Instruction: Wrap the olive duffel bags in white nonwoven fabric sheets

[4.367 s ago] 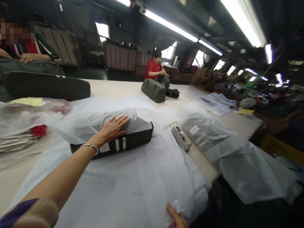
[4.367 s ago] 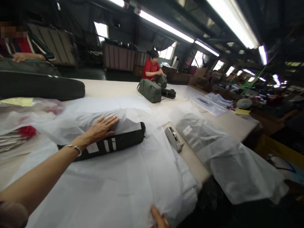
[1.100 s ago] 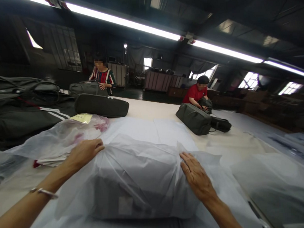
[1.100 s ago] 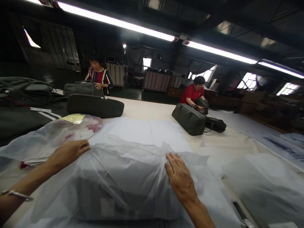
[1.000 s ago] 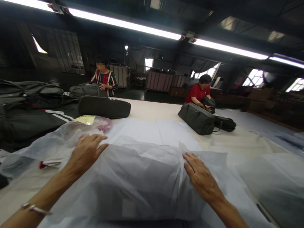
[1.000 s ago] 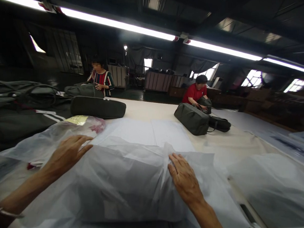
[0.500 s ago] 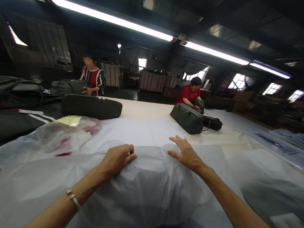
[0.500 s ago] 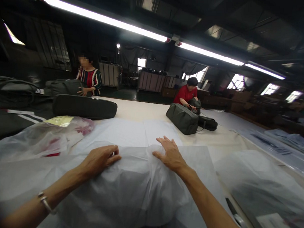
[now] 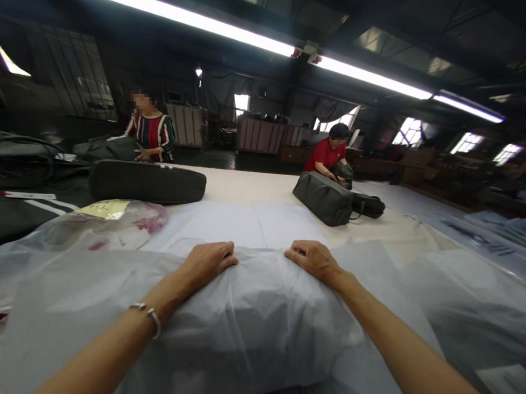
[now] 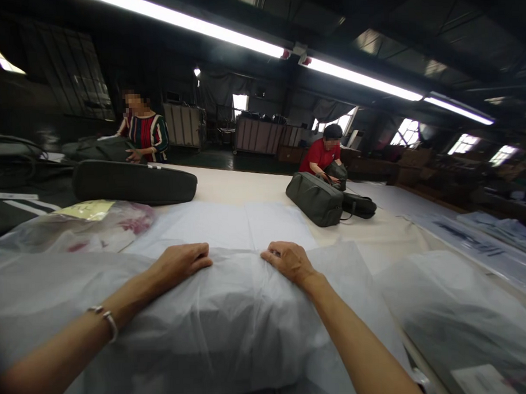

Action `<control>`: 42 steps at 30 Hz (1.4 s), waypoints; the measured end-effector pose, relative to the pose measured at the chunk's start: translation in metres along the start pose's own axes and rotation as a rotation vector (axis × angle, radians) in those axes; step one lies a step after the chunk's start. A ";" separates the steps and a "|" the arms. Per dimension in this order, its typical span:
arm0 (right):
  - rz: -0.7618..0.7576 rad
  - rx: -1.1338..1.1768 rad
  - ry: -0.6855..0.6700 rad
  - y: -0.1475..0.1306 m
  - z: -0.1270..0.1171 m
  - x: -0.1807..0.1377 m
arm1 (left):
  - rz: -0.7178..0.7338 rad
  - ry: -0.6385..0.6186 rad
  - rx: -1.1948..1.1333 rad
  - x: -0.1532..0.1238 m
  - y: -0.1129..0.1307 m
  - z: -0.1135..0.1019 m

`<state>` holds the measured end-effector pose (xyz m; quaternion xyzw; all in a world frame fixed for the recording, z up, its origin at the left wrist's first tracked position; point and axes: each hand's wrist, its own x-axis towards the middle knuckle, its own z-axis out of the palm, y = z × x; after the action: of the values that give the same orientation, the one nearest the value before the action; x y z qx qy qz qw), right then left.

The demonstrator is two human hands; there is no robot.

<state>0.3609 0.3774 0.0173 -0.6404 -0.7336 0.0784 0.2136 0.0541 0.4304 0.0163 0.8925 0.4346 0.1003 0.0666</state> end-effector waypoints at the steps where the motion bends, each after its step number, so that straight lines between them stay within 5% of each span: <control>1: 0.013 0.011 0.001 0.002 0.005 0.000 | -0.013 -0.006 -0.029 0.003 -0.003 0.004; 5: 0.047 0.078 0.015 0.009 0.020 0.001 | -0.010 0.115 0.058 0.003 -0.002 -0.001; 9: 0.064 0.152 -0.004 0.014 0.024 0.003 | 0.181 0.309 0.086 -0.012 0.049 -0.011; 13: 0.065 0.182 -0.024 0.016 0.023 0.003 | 0.513 0.161 -0.122 -0.025 0.118 0.017; 15: 0.077 0.164 -0.049 0.015 0.022 0.003 | 0.525 0.100 -0.106 -0.022 0.133 0.036; 18: 0.094 0.075 -0.095 0.016 0.020 0.007 | 0.370 0.040 -0.061 -0.006 0.129 0.049; 23: 0.140 -0.047 -0.049 0.032 -0.001 0.013 | 0.287 0.037 -0.105 0.017 0.111 0.040; 28: 0.200 -0.061 0.421 0.069 -0.044 -0.041 | 0.278 0.098 -0.193 0.015 0.110 0.045; 31: 0.430 0.020 0.578 0.096 -0.053 -0.099 | 0.273 0.106 -0.184 0.014 0.110 0.051; 34: 0.692 0.257 0.485 0.118 -0.042 -0.142 | 0.260 0.092 -0.139 0.015 0.109 0.051; 37: 0.734 0.440 0.289 0.131 -0.022 -0.154 | 0.258 0.097 -0.092 0.016 0.108 0.050; 42: 0.800 0.247 0.313 0.147 -0.016 -0.143 | 0.306 0.102 -0.045 0.019 0.104 0.048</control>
<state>0.5134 0.2602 -0.0562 -0.8475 -0.3723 0.1442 0.3498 0.1557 0.3801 -0.0067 0.9404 0.2940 0.1641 0.0487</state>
